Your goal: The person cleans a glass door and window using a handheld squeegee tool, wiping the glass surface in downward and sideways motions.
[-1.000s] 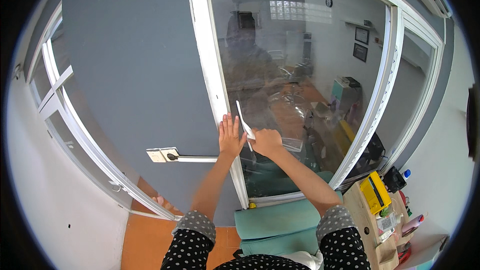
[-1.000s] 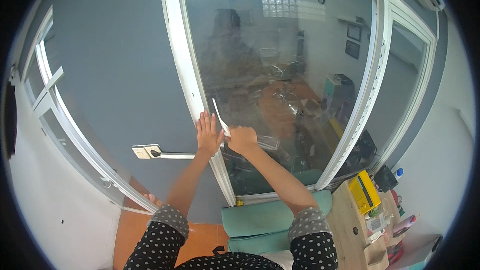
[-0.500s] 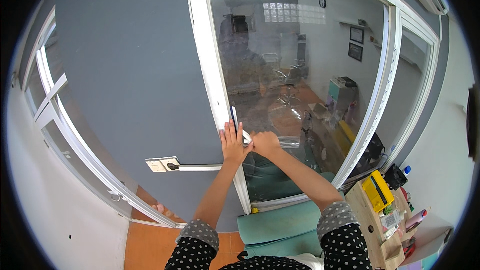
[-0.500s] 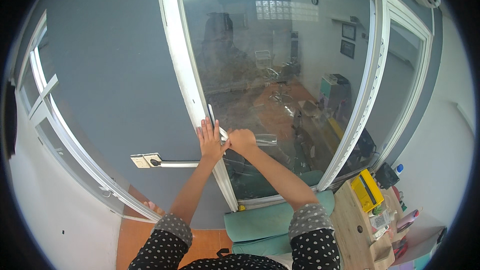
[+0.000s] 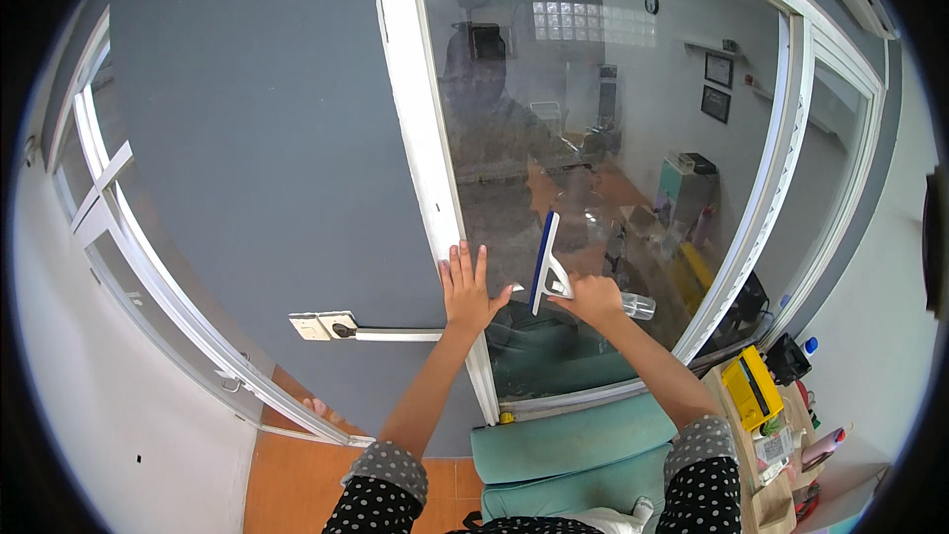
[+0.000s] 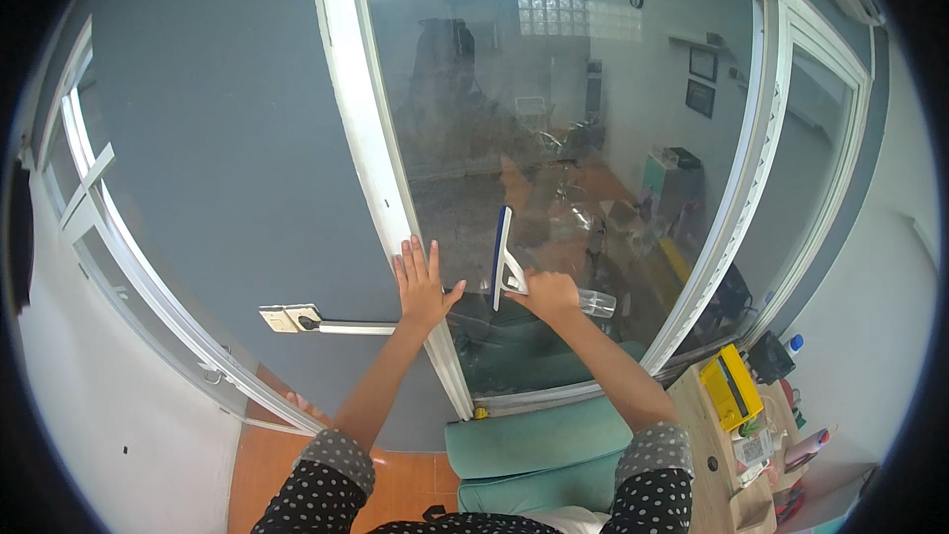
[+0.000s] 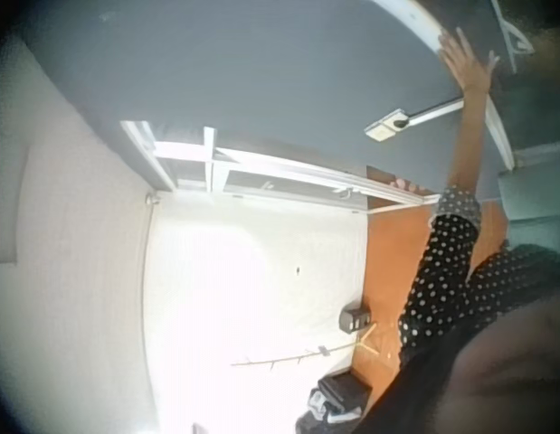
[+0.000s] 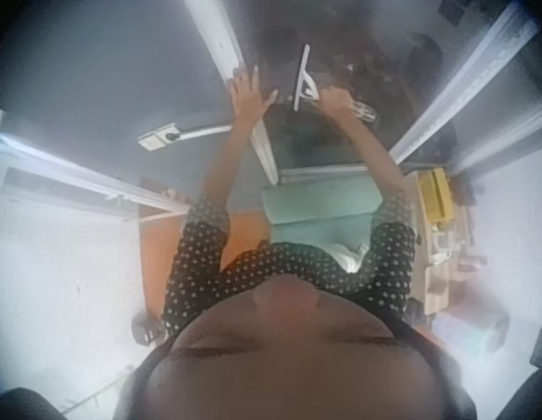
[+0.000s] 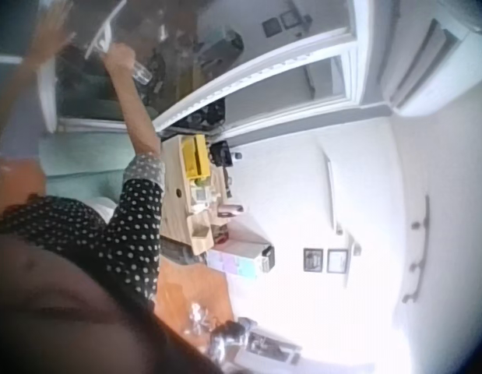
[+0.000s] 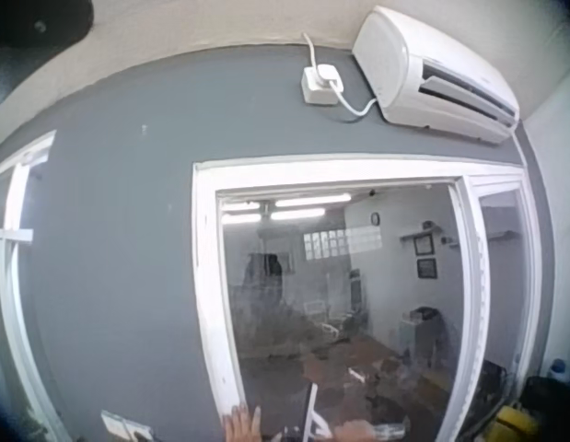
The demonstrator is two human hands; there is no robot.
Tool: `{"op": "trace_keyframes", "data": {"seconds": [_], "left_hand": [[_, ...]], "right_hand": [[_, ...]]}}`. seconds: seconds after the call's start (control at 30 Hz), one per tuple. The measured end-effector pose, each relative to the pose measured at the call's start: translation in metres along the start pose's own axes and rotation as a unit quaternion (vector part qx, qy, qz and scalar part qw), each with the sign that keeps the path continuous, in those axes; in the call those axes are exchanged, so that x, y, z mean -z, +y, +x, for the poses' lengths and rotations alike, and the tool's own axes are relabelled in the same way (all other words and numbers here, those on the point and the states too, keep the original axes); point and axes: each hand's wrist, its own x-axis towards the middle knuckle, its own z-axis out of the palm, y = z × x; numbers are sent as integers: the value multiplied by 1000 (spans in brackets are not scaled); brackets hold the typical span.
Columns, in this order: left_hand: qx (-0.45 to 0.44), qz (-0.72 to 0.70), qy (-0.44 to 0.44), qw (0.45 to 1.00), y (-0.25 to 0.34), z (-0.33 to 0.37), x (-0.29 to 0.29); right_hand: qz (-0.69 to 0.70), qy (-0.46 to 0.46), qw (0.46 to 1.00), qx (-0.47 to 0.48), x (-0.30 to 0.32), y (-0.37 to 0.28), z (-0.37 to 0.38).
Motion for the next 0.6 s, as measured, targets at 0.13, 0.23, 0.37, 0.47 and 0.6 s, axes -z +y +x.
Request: {"op": "trace_keyframes", "data": {"seconds": [0.13,0.23,0.37,0.47,0.6], "left_hand": [[-2,2,-16,1000,-4,-1,2],[-3,-20,-43,999,-1,-1,2],[7,-22,-62,998,0,4,4],[17,-1,-52,999,-1,2,3],[28,32,-41,998,1,2,2]], "right_hand": [[32,8,999,30,10,-38,8],[74,31,994,79,0,-60,30],[47,28,992,116,1,-72,52],[43,21,991,125,4,-73,54],[33,12,992,121,6,-67,55]]}}
